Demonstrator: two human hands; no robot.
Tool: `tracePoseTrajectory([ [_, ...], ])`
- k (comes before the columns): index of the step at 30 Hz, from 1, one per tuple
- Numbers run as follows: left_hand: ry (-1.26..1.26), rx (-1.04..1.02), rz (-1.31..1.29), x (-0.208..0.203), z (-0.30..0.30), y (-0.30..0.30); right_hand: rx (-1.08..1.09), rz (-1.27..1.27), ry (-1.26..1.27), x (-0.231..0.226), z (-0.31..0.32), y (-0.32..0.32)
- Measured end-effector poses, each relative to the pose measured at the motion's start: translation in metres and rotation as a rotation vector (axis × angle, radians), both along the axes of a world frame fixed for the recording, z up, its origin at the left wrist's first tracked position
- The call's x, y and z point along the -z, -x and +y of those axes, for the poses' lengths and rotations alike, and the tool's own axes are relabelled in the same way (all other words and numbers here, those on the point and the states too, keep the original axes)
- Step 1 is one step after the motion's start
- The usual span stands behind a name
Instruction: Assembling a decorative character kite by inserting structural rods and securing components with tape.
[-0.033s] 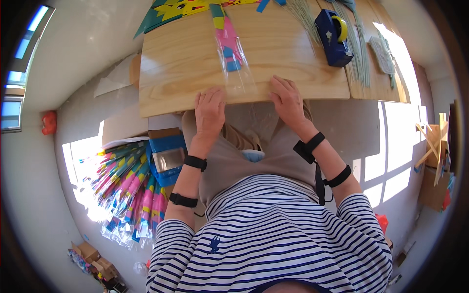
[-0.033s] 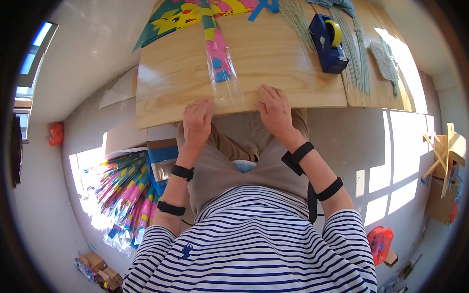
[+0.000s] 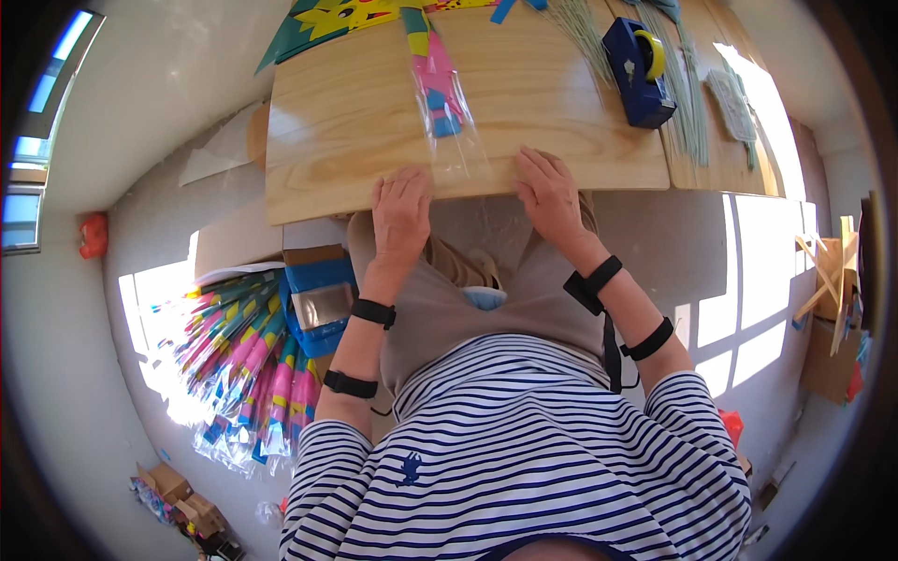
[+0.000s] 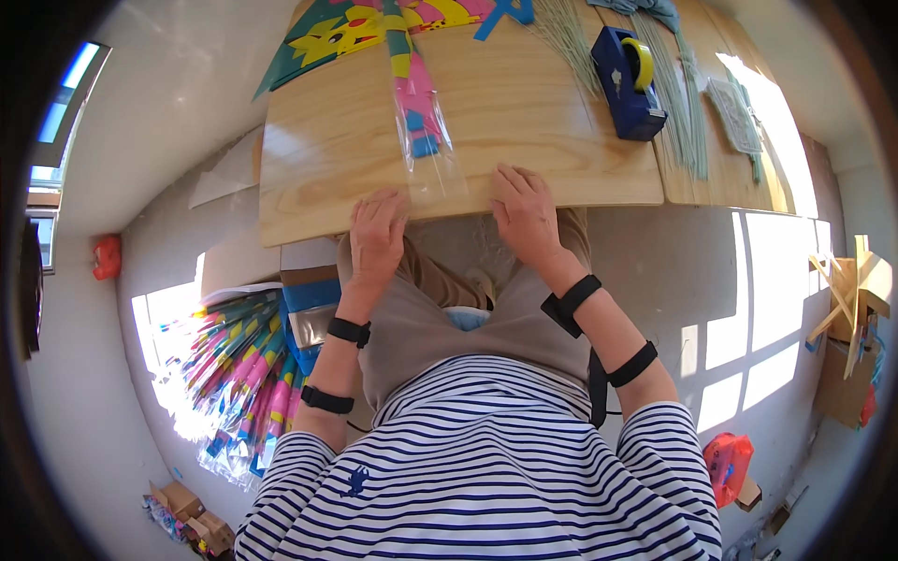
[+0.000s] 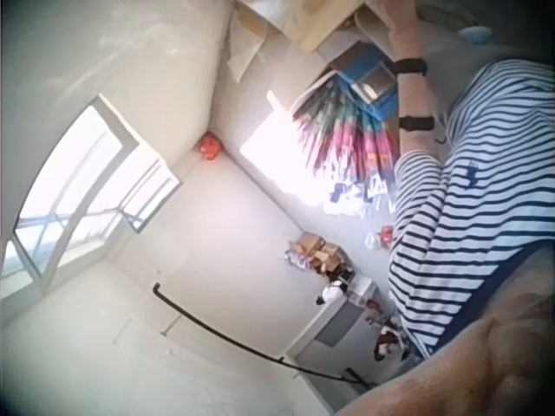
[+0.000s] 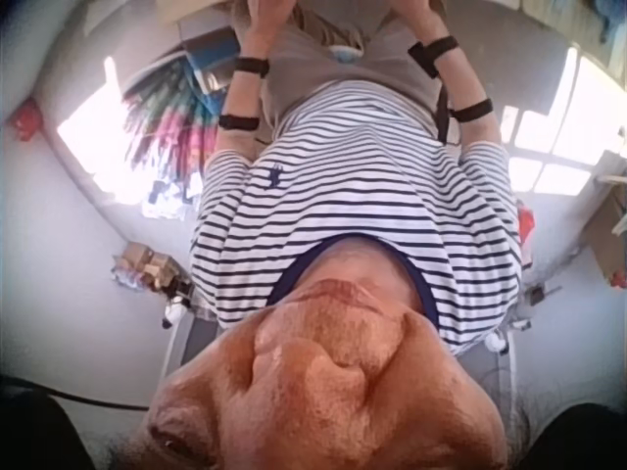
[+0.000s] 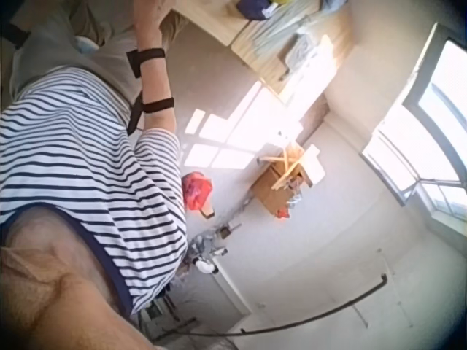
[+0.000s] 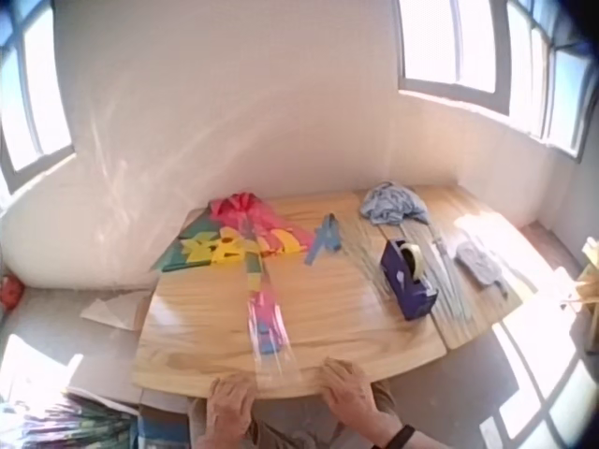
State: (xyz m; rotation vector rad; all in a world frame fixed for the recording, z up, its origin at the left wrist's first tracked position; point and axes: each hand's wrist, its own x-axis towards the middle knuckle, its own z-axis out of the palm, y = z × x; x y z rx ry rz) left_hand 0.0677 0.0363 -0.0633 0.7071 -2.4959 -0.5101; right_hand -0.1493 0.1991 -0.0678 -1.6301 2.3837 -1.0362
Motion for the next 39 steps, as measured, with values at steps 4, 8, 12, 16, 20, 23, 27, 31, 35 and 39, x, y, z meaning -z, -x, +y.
tracePoseTrajectory([
  [4,0.097,0.034,-0.030,-0.002,0.011,0.004,-0.121,0.270,-0.033,-0.011,-0.001,-0.019],
  [8,0.091,0.056,-0.038,-0.009,0.014,0.009,-0.114,0.243,-0.025,-0.015,-0.018,-0.029],
  [12,0.067,0.034,-0.008,-0.008,0.010,0.013,-0.134,0.297,-0.044,-0.009,-0.046,-0.036],
  [16,0.147,0.033,-0.008,-0.008,0.007,0.016,-0.146,0.260,-0.080,-0.008,-0.058,-0.040],
  [20,0.242,0.156,-0.027,-0.004,0.007,0.021,-0.168,0.407,0.038,-0.003,-0.046,-0.043],
  [23,0.267,0.194,-0.093,0.007,0.012,0.014,-0.221,0.370,-0.049,0.005,-0.030,-0.045],
  [27,0.244,0.205,-0.052,0.004,0.010,0.015,-0.237,0.332,-0.025,0.007,-0.027,-0.040],
  [31,0.266,0.236,-0.077,0.001,0.001,0.018,-0.255,0.378,-0.020,0.008,-0.023,-0.040],
  [35,0.336,0.293,-0.040,-0.007,0.009,0.022,-0.234,0.359,0.010,-0.003,-0.014,-0.054],
  [39,0.269,0.323,0.005,-0.027,0.017,0.028,-0.148,0.413,0.078,-0.022,-0.021,-0.057],
])
